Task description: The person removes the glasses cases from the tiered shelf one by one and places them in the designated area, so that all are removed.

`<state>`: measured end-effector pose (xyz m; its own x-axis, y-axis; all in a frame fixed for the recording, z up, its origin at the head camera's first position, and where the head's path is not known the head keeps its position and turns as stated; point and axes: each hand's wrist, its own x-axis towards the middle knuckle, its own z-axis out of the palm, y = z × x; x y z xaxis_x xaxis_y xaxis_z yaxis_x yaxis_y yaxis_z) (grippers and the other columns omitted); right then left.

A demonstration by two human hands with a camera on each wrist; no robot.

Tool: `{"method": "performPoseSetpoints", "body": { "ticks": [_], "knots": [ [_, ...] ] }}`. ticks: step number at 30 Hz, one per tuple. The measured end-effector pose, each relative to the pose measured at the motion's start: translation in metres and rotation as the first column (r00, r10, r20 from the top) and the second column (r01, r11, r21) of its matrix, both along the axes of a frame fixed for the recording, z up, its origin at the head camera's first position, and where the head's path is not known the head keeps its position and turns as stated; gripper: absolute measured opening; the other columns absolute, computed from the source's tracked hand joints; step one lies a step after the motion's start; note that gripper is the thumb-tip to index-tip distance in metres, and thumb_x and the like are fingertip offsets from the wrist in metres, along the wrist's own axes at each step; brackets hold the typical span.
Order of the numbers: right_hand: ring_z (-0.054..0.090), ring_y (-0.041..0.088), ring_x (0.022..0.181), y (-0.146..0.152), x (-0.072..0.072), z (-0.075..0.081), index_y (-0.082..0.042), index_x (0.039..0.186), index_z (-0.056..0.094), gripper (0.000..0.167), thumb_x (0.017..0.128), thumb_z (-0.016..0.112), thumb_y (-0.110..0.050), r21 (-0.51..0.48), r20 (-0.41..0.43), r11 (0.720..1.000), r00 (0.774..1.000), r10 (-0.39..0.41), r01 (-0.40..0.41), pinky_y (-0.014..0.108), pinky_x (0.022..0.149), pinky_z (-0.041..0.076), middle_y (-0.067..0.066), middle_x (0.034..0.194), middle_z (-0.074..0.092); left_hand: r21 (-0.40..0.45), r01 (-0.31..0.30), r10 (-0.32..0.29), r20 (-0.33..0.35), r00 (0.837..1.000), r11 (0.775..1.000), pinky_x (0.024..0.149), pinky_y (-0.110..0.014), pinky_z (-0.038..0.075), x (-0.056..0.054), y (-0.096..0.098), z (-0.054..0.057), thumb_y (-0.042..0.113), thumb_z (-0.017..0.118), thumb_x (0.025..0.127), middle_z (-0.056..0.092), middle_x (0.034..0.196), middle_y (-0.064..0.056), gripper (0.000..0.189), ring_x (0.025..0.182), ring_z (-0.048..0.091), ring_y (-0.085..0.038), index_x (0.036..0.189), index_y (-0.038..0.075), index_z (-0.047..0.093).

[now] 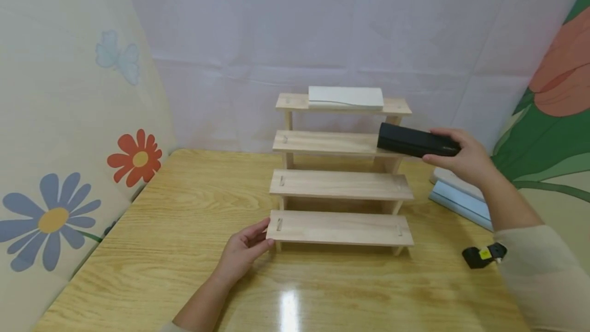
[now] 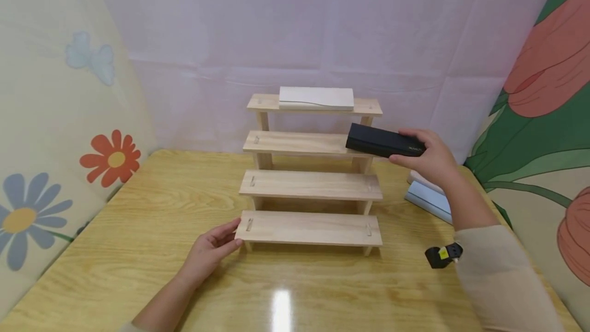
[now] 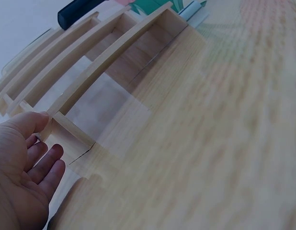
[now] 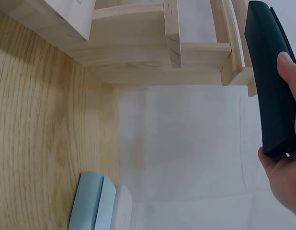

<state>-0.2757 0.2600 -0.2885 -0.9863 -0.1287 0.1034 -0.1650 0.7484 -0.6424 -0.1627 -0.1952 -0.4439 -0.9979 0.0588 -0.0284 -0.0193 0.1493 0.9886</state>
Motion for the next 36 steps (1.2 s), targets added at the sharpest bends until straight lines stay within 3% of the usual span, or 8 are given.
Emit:
{"method": "performPoseSetpoints", "body": {
  "ticks": [3,13,22,36],
  "knots": [
    [0.022,0.053,0.139,0.006,0.002,-0.001,-0.013,0.153,0.033,0.083,0.087,0.072,-0.044,-0.003,0.001,1.000,1.000,-0.005,0.005,0.073,0.104,0.027,0.027,0.158,0.021,0.000,-0.002,0.002,-0.001,1.000,1.000,0.089,-0.018,0.054,0.000,0.000,0.000,0.002,0.068,0.089,0.056,0.137,-0.023,0.052,0.118,0.062,-0.030,0.137,-0.005,0.050],
    [0.009,0.053,0.144,0.025,0.012,-0.004,-0.014,0.155,0.029,0.085,0.088,0.069,-0.047,0.009,0.015,0.999,0.999,-0.048,0.048,0.077,0.105,0.017,0.025,0.163,0.010,0.014,0.007,-0.007,0.009,1.000,1.000,0.088,-0.016,0.054,0.001,0.001,0.001,0.000,0.068,0.089,0.055,0.138,-0.024,0.052,0.105,0.063,-0.004,0.138,-0.006,0.050],
    [0.013,0.055,0.142,0.041,0.021,-0.008,-0.013,0.154,0.029,0.087,0.087,0.069,-0.050,0.040,0.001,0.995,0.995,-0.097,0.097,0.076,0.105,0.018,0.027,0.161,0.013,0.010,0.012,-0.012,0.006,1.000,1.000,0.089,-0.017,0.053,0.001,0.001,0.002,0.002,0.067,0.090,0.055,0.138,-0.024,0.052,0.118,0.061,-0.028,0.138,-0.005,0.049],
    [0.012,0.060,0.139,0.063,0.036,-0.025,-0.010,0.155,0.025,0.086,0.090,0.067,-0.047,0.025,0.021,0.990,0.990,-0.137,0.137,0.078,0.102,0.018,0.033,0.159,0.008,0.010,0.016,-0.016,0.011,1.000,1.000,0.089,-0.018,0.053,0.000,0.000,0.001,0.002,0.067,0.090,0.054,0.139,-0.023,0.053,0.119,0.061,-0.029,0.139,-0.005,0.049]
  ]
}}
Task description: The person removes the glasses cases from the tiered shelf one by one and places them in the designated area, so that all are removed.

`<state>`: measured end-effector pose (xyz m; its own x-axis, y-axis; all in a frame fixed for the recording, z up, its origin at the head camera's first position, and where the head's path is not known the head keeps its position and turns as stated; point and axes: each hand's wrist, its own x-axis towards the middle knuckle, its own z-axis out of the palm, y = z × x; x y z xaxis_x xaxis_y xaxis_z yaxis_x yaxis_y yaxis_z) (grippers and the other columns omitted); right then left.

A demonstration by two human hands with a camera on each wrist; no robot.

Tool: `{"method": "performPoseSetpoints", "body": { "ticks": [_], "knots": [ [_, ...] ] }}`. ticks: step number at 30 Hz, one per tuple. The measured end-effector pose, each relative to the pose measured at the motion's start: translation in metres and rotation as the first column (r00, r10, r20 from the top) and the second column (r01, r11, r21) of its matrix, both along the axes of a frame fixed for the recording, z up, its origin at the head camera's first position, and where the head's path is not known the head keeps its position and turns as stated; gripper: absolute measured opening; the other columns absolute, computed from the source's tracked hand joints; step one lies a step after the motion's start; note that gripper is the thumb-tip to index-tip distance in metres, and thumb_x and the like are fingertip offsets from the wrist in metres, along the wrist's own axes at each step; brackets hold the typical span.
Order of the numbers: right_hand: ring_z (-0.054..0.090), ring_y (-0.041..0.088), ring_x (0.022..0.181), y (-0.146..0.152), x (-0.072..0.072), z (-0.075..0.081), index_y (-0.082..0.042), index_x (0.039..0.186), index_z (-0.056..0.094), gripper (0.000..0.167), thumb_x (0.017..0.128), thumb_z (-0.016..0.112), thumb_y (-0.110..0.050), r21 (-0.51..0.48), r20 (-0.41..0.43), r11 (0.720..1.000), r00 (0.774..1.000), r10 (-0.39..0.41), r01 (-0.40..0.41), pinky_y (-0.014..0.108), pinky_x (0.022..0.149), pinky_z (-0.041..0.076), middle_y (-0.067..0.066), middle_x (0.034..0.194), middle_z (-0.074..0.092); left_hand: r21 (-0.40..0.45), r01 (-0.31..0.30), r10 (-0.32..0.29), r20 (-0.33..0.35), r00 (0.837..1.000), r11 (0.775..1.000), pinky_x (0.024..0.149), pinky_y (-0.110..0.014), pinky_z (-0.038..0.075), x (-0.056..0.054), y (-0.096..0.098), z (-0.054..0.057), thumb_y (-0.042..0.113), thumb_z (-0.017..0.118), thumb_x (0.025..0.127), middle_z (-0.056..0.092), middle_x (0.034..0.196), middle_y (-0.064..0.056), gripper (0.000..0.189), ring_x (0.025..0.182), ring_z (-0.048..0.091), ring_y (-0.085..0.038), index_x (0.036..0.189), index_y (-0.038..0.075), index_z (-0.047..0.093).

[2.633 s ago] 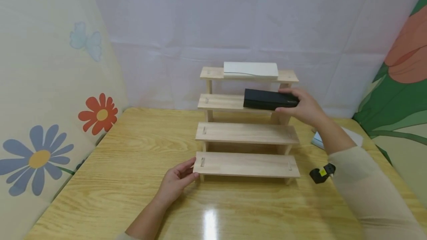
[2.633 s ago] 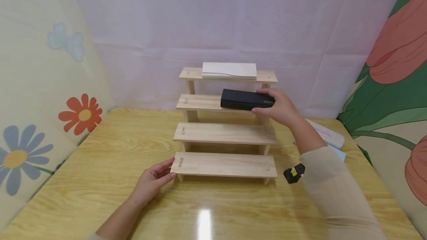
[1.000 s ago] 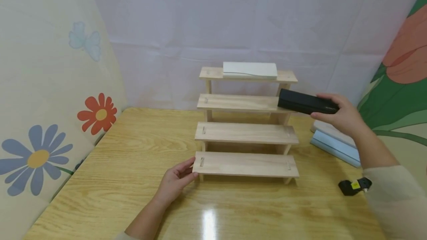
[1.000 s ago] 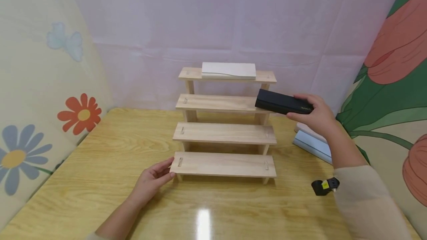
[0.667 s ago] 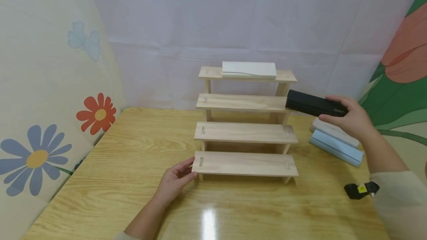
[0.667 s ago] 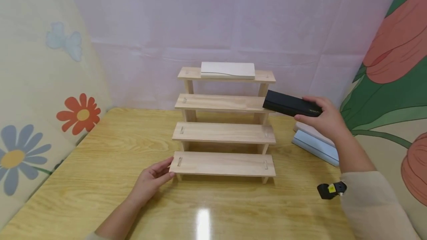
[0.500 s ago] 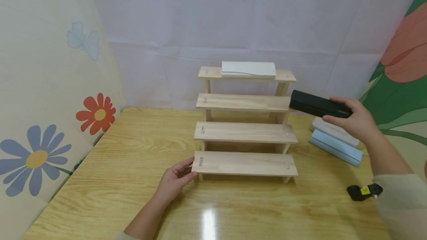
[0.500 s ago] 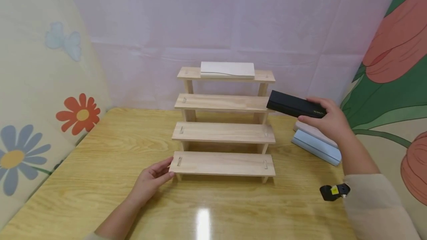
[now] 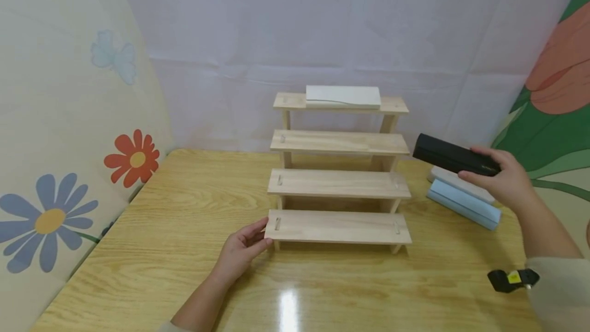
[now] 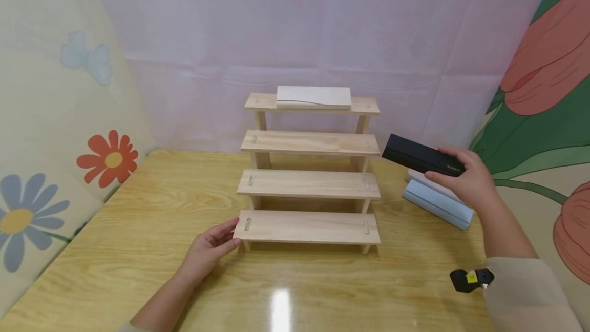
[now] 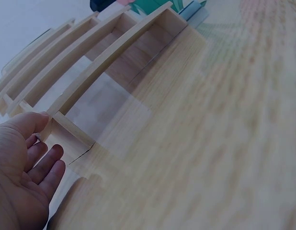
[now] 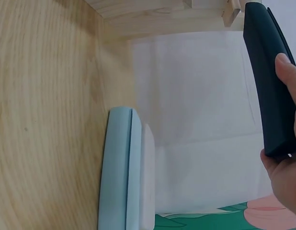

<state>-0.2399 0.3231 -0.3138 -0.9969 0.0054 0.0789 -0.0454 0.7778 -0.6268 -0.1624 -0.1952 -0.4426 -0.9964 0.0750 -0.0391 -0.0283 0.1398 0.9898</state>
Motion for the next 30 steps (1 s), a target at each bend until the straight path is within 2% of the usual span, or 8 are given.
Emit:
{"method": "performPoseSetpoints", "body": {
  "ticks": [4,12,15,21,27,30],
  "knots": [
    [0.014,0.061,0.138,0.006,0.005,-0.007,-0.009,0.154,0.027,0.085,0.090,0.068,-0.046,-0.001,-0.004,1.000,1.000,-0.012,0.012,0.078,0.102,0.018,0.035,0.157,0.011,0.001,0.001,-0.001,-0.002,1.000,1.000,0.089,-0.018,0.053,0.000,0.000,0.000,0.003,0.068,0.090,0.055,0.139,-0.023,0.053,0.117,0.062,-0.025,0.139,-0.005,0.049],
    [0.019,0.062,0.133,0.016,0.015,-0.021,-0.007,0.154,0.027,0.086,0.090,0.067,-0.048,0.021,-0.002,0.999,0.999,-0.041,0.041,0.076,0.096,0.026,0.038,0.154,0.014,0.014,0.009,-0.009,-0.005,1.000,1.000,0.088,-0.016,0.053,0.001,-0.001,0.000,0.003,0.067,0.090,0.054,0.139,-0.024,0.053,0.104,0.062,-0.001,0.139,-0.005,0.049],
    [0.022,0.062,0.131,0.018,0.018,-0.027,-0.005,0.153,0.029,0.086,0.090,0.068,-0.047,0.026,-0.015,0.999,0.999,-0.044,0.044,0.073,0.095,0.029,0.039,0.153,0.017,0.014,0.008,-0.008,-0.004,1.000,1.000,0.088,-0.016,0.053,0.001,-0.001,-0.001,0.002,0.067,0.090,0.054,0.139,-0.024,0.053,0.104,0.062,0.000,0.139,-0.005,0.049],
    [0.026,0.062,0.127,0.022,0.023,-0.039,-0.003,0.152,0.029,0.085,0.090,0.068,-0.045,0.051,-0.030,0.997,0.998,-0.062,0.063,0.073,0.094,0.029,0.042,0.148,0.022,0.014,0.007,-0.007,-0.005,1.000,1.000,0.090,-0.017,0.053,0.000,-0.002,-0.001,0.003,0.068,0.090,0.054,0.140,-0.023,0.053,0.110,0.063,-0.008,0.139,-0.005,0.049],
    [0.028,0.061,0.127,0.025,0.025,-0.052,0.000,0.150,0.033,0.082,0.089,0.071,-0.040,0.022,-0.072,0.998,0.996,-0.055,0.057,0.073,0.097,0.029,0.042,0.146,0.027,0.022,0.014,-0.014,-0.008,1.000,1.000,0.089,-0.016,0.053,0.000,-0.002,-0.002,0.004,0.068,0.090,0.053,0.140,-0.024,0.053,0.105,0.062,0.000,0.139,-0.005,0.049],
    [0.031,0.060,0.126,0.025,0.027,-0.057,0.002,0.148,0.036,0.080,0.088,0.072,-0.037,0.006,-0.099,0.999,0.994,-0.049,0.050,0.072,0.097,0.030,0.042,0.143,0.031,0.021,0.016,-0.016,-0.014,1.000,1.000,0.089,-0.016,0.053,0.001,-0.002,-0.002,0.004,0.068,0.090,0.053,0.140,-0.024,0.053,0.104,0.062,0.000,0.139,-0.005,0.049]
  ]
}}
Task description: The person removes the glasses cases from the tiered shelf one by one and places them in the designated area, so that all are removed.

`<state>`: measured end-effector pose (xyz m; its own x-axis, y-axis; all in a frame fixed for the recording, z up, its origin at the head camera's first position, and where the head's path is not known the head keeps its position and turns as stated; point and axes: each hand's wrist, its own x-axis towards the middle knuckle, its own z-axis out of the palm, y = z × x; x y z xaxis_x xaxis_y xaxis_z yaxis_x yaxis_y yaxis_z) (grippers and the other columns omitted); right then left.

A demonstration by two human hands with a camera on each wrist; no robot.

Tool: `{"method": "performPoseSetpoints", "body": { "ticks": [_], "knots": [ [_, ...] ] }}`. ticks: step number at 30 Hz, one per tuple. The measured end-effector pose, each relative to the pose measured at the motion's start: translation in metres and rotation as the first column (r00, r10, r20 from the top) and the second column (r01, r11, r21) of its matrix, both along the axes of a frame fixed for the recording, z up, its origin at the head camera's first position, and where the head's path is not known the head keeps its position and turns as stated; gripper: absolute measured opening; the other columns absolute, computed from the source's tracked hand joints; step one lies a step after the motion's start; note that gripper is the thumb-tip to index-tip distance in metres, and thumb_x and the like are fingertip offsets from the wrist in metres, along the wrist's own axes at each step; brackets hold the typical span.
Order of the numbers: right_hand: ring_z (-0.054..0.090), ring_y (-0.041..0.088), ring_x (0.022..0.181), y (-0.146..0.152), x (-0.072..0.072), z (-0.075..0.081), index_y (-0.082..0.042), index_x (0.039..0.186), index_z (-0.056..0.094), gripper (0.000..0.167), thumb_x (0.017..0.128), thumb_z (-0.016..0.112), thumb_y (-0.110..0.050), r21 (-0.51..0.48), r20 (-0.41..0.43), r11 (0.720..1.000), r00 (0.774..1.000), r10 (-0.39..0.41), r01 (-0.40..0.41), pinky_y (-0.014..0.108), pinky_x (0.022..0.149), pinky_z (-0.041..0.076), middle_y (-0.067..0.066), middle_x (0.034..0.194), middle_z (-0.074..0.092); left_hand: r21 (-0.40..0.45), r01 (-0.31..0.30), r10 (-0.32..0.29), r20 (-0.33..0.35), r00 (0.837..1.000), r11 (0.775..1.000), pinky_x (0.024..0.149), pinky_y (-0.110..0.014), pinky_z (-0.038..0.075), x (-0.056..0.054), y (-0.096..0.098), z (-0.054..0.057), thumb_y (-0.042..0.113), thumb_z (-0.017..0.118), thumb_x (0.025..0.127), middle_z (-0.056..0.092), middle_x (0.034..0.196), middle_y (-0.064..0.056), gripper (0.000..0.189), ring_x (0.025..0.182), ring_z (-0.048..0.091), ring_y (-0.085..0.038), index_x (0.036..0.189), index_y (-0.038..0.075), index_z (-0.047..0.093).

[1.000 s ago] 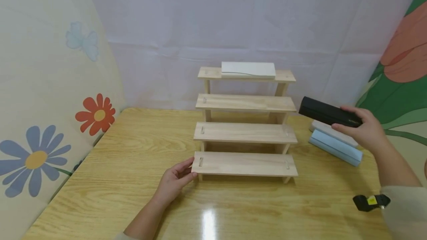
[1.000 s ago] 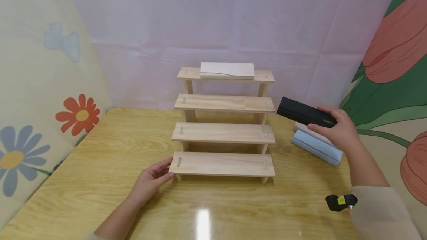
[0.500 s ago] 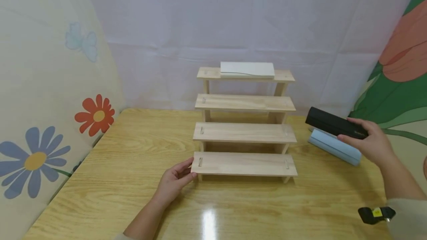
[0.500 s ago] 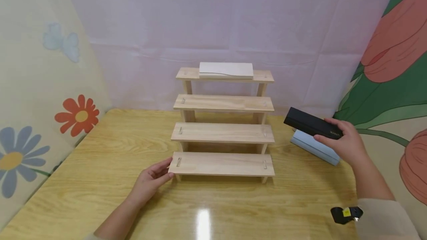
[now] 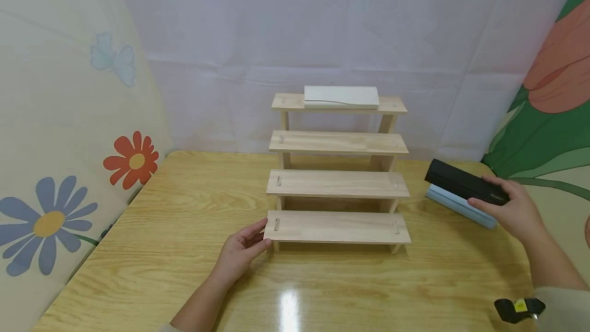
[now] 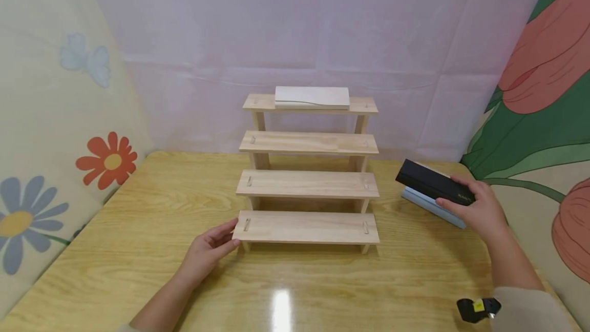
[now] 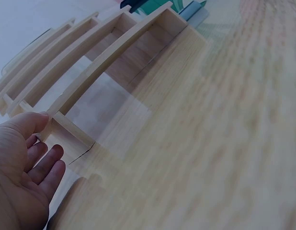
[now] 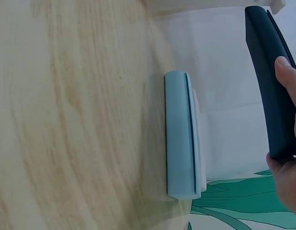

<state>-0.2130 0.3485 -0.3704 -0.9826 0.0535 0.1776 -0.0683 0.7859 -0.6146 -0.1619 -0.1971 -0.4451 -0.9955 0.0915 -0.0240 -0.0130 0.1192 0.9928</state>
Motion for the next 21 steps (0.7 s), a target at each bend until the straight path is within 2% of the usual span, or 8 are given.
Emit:
{"method": "performPoseSetpoints", "body": {
  "ticks": [5,11,16,21],
  "knots": [
    [0.034,0.056,0.120,0.000,0.004,-0.006,0.004,0.145,0.039,0.077,0.088,0.073,-0.035,-0.001,-0.012,1.000,1.000,-0.005,0.005,0.068,0.092,0.033,0.041,0.138,0.035,-0.006,-0.002,0.002,0.002,1.000,1.000,0.090,-0.017,0.053,0.000,0.000,0.001,0.003,0.068,0.090,0.053,0.140,-0.024,0.053,0.110,0.063,-0.008,0.139,-0.005,0.049],
    [0.043,0.044,0.103,0.000,0.008,-0.014,0.005,0.141,0.044,0.075,0.086,0.075,-0.034,0.036,-0.041,0.999,0.998,-0.037,0.039,0.051,0.081,0.037,0.033,0.121,0.043,-0.013,-0.006,0.007,0.005,1.000,1.000,0.090,-0.017,0.053,0.000,0.001,0.001,0.002,0.068,0.090,0.054,0.139,-0.024,0.053,0.114,0.063,-0.017,0.139,-0.006,0.049],
    [0.041,0.051,0.111,0.001,0.009,-0.023,0.007,0.139,0.046,0.073,0.085,0.077,-0.032,0.026,-0.063,0.999,0.997,-0.045,0.046,0.060,0.088,0.035,0.038,0.127,0.042,-0.016,-0.009,0.009,0.002,1.000,1.000,0.090,-0.017,0.053,0.000,0.001,0.002,0.002,0.067,0.090,0.054,0.139,-0.024,0.053,0.118,0.061,-0.024,0.139,-0.006,0.048],
    [0.036,0.056,0.120,0.004,0.011,-0.030,0.008,0.139,0.045,0.073,0.086,0.076,-0.032,0.019,-0.054,0.999,0.998,-0.038,0.039,0.067,0.096,0.032,0.041,0.134,0.039,-0.013,-0.012,0.013,0.009,1.000,1.000,0.090,-0.017,0.053,0.000,0.001,0.002,0.001,0.067,0.090,0.054,0.139,-0.024,0.053,0.118,0.061,-0.024,0.139,-0.006,0.048]
  ]
}}
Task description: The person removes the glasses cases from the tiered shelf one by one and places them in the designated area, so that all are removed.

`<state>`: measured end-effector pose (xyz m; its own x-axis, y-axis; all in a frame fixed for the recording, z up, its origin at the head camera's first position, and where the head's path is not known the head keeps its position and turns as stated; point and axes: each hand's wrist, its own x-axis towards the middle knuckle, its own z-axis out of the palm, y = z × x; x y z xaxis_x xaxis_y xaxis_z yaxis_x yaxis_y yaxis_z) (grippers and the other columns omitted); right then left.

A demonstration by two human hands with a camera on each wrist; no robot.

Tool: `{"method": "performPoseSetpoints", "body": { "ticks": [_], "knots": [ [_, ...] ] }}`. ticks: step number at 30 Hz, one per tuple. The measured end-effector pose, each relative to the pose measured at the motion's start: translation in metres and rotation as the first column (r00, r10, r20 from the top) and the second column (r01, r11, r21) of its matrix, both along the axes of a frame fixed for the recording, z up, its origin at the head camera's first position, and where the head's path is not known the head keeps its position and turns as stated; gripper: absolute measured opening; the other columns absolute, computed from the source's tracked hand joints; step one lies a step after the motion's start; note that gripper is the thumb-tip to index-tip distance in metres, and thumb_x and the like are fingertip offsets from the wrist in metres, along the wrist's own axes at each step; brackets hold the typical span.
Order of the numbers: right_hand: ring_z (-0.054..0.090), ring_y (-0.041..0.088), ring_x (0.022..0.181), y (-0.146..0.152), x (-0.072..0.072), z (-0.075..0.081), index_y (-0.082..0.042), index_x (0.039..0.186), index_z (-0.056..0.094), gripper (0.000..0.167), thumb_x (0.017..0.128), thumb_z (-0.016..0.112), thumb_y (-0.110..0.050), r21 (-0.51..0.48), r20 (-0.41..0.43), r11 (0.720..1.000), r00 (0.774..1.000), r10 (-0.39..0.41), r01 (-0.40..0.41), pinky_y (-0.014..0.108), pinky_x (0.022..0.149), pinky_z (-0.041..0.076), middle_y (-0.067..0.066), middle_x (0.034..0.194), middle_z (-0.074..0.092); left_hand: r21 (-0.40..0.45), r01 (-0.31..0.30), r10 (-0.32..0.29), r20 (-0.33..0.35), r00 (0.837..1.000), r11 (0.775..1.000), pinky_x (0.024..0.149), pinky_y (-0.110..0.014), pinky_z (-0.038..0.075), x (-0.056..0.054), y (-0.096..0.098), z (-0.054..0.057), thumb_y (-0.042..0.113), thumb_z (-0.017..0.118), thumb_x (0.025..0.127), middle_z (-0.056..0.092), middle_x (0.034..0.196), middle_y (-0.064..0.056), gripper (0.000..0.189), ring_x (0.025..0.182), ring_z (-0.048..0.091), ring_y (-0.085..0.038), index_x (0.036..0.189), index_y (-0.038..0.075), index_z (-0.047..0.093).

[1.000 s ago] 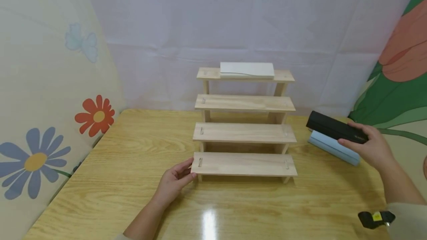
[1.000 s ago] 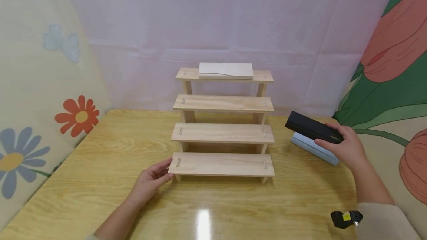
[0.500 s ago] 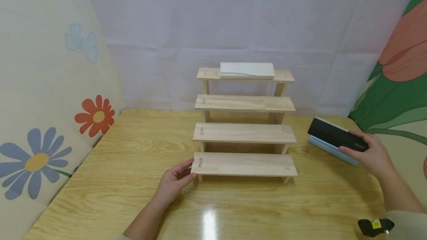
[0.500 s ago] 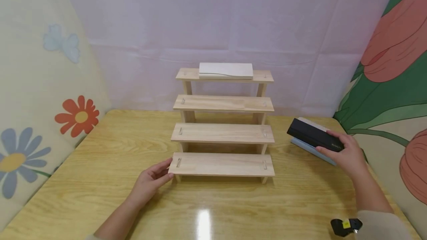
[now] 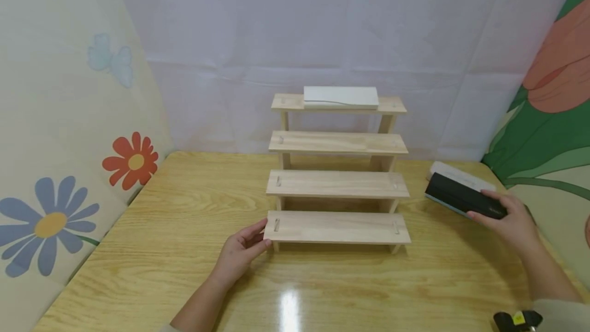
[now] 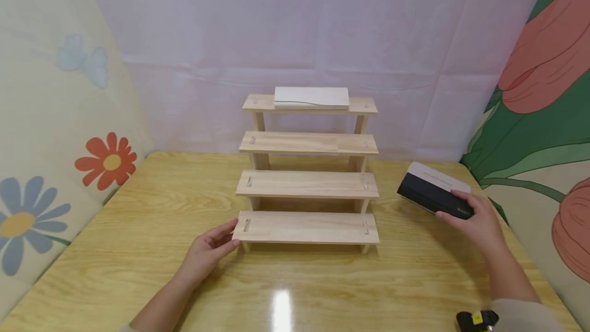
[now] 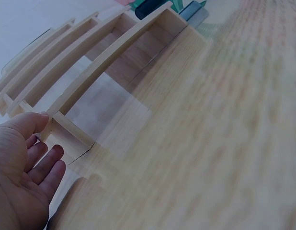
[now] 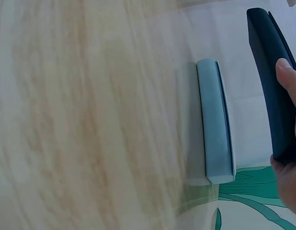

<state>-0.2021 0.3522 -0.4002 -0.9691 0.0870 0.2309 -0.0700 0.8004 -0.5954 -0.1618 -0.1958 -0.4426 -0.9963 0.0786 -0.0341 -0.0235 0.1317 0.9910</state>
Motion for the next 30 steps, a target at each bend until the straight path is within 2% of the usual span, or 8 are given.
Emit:
{"method": "performPoseSetpoints", "body": {
  "ticks": [7,14,21,30],
  "knots": [
    [0.035,0.057,0.122,0.000,0.004,-0.006,0.005,0.141,0.044,0.076,0.086,0.075,-0.036,-0.003,0.037,1.000,0.999,-0.004,0.004,0.069,0.096,0.031,0.039,0.137,0.037,-0.004,0.001,-0.001,-0.002,1.000,1.000,0.090,-0.017,0.053,0.001,0.000,0.001,0.003,0.067,0.090,0.054,0.139,-0.024,0.052,0.114,0.063,-0.016,0.138,-0.006,0.049],
    [0.028,0.061,0.127,0.001,0.005,-0.015,0.006,0.143,0.042,0.078,0.086,0.075,-0.035,-0.044,0.068,0.999,0.998,0.007,-0.004,0.073,0.102,0.026,0.044,0.141,0.031,-0.008,-0.005,0.005,-0.003,1.000,1.000,0.090,-0.018,0.053,0.000,0.001,0.001,0.002,0.067,0.090,0.054,0.139,-0.023,0.052,0.117,0.062,-0.022,0.138,-0.005,0.049],
    [0.028,0.063,0.126,0.001,0.007,-0.021,0.005,0.145,0.038,0.080,0.088,0.073,-0.038,-0.040,0.121,0.999,0.993,0.001,0.003,0.075,0.100,0.026,0.045,0.142,0.029,-0.005,-0.010,0.010,0.009,1.000,1.000,0.089,-0.017,0.053,0.000,0.001,0.001,0.001,0.067,0.089,0.054,0.140,-0.023,0.052,0.106,0.063,-0.003,0.138,-0.005,0.049],
    [0.028,0.062,0.126,0.004,0.011,-0.032,0.006,0.144,0.038,0.080,0.089,0.071,-0.040,-0.007,0.138,1.000,0.990,-0.004,0.005,0.073,0.100,0.026,0.045,0.140,0.030,-0.009,-0.012,0.012,0.007,1.000,1.000,0.089,-0.017,0.053,0.001,0.001,0.002,0.002,0.067,0.090,0.054,0.140,-0.023,0.052,0.109,0.063,-0.006,0.138,-0.005,0.050]
  ]
}}
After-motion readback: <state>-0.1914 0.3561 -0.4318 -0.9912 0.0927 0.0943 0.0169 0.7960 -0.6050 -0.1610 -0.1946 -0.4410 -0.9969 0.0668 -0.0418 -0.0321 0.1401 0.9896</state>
